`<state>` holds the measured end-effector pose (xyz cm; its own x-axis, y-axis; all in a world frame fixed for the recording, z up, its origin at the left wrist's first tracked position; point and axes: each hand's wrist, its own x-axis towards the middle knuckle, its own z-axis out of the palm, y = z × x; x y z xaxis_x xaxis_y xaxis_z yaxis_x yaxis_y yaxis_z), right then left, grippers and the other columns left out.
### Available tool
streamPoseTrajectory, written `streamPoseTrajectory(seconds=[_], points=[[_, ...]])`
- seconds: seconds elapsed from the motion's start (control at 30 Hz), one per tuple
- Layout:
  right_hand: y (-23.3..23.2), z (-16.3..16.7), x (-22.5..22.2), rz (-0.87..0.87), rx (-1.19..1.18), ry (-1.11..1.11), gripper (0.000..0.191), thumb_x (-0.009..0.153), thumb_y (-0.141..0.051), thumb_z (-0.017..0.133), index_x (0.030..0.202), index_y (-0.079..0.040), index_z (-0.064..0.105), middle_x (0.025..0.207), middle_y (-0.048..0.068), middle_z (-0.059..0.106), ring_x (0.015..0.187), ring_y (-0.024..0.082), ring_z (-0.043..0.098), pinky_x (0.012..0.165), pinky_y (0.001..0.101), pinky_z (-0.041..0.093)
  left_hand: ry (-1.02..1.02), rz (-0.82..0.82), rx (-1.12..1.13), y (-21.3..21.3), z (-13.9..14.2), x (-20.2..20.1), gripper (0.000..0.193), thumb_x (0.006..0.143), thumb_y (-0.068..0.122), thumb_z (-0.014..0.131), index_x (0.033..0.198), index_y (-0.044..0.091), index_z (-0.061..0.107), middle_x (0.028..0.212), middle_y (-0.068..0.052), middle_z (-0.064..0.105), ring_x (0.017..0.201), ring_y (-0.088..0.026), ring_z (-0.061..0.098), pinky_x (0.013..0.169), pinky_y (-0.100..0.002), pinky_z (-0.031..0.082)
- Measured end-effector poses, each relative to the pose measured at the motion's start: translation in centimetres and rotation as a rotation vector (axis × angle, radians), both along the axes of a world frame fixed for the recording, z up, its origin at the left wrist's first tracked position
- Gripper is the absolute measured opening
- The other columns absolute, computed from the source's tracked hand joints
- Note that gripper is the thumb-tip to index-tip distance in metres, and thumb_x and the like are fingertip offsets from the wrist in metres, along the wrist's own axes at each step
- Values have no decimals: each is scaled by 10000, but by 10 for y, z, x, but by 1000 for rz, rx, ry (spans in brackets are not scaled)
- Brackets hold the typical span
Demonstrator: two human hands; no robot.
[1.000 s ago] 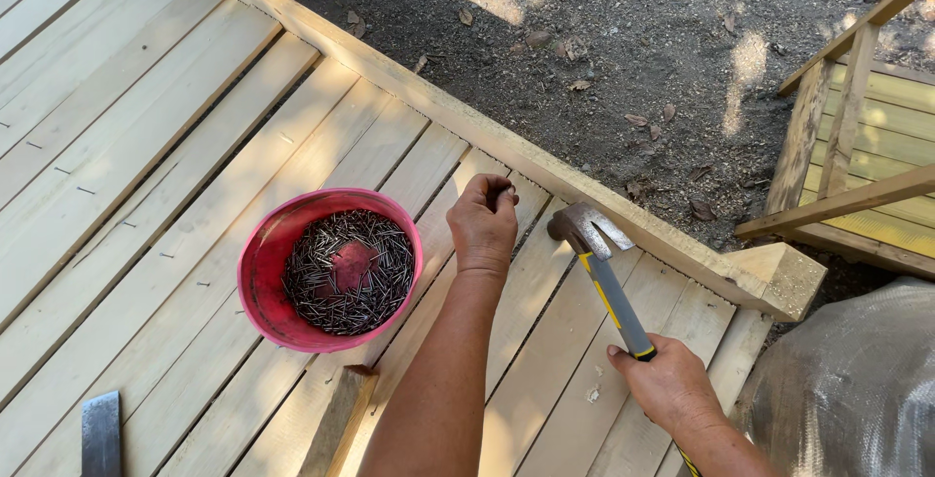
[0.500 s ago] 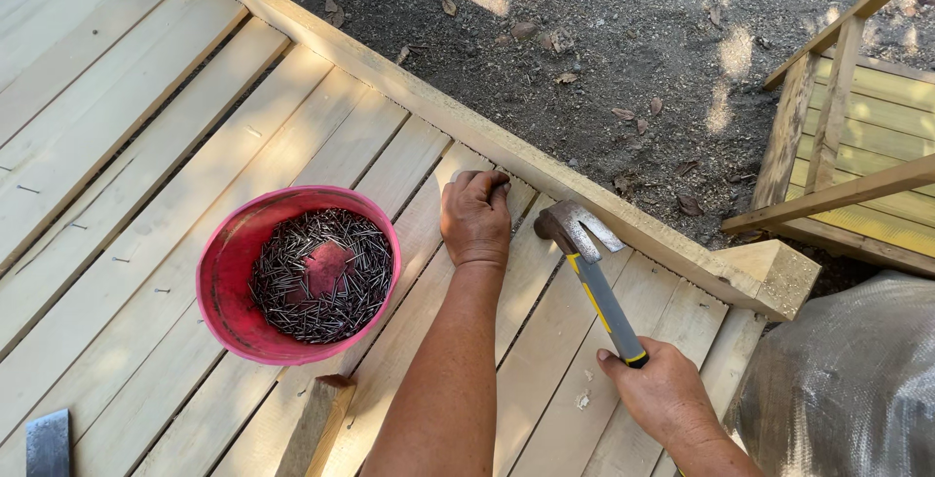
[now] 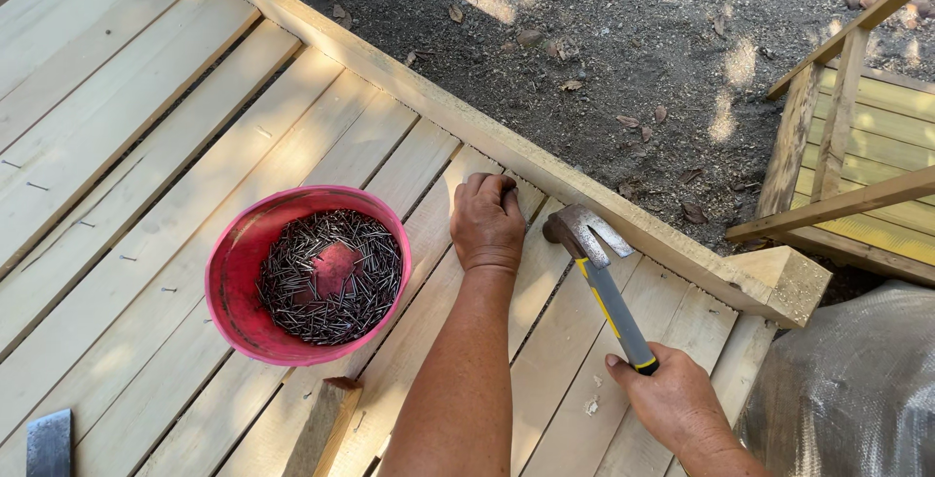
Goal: The person picks nails from a pink bucket and hammers them into the slats of a large wooden frame. They then hold a small wood block against the slats and use the hammer claw with the block as a fulcrum to pull nails out, before placing a wood strip on the frame.
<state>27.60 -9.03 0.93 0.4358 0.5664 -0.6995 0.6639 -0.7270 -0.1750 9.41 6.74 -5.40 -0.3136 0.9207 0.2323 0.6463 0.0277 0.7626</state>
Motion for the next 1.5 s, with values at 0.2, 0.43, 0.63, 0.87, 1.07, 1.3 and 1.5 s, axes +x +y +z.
streamPoseTrajectory(seconds=[0.2,0.43,0.63,0.87,1.07,1.3,1.5], points=[[2,1,-1,-9,-82,3,443,925,-479,690,1073,-73,788,714,120,714,744,225,721,797,407,578,57,-23,-65,1,7,2,73,861,223,730,919,199,767,1008,50,676,1004,-204,611,873,-364,538],[0,0,0,10,-37,1,443,912,-479,701,1048,-63,773,689,117,699,714,238,696,774,409,567,40,-13,-75,0,5,2,76,847,253,754,901,218,793,996,63,677,1009,-191,605,878,-353,535],[-2,-2,4,-35,-31,31,438,911,-468,714,1043,-57,782,694,106,678,717,218,668,773,401,564,23,-18,-99,0,3,2,73,862,255,757,910,222,802,992,53,664,1002,-190,599,875,-351,538],[10,15,-8,-13,83,44,431,883,-478,735,1040,-79,782,688,77,652,713,198,621,768,373,543,35,11,-133,3,3,5,70,823,259,774,873,231,815,989,49,651,1006,-192,593,878,-349,537],[33,43,-25,15,71,37,407,914,-469,717,1072,-98,773,708,80,653,703,191,612,752,386,558,33,19,-171,5,5,6,56,841,250,760,861,239,811,977,58,646,1004,-176,592,879,-338,542],[50,44,-30,101,103,-3,402,892,-473,729,1076,-116,750,726,83,709,708,189,674,779,392,564,41,7,-195,5,8,7,55,859,253,762,829,219,793,969,57,643,995,-175,589,872,-334,544],[57,43,-20,210,158,-93,414,866,-497,744,993,-103,764,672,90,674,679,216,678,754,408,561,-45,15,-97,2,3,5,39,832,177,760,829,200,793,953,13,639,993,-214,603,856,-367,542]])
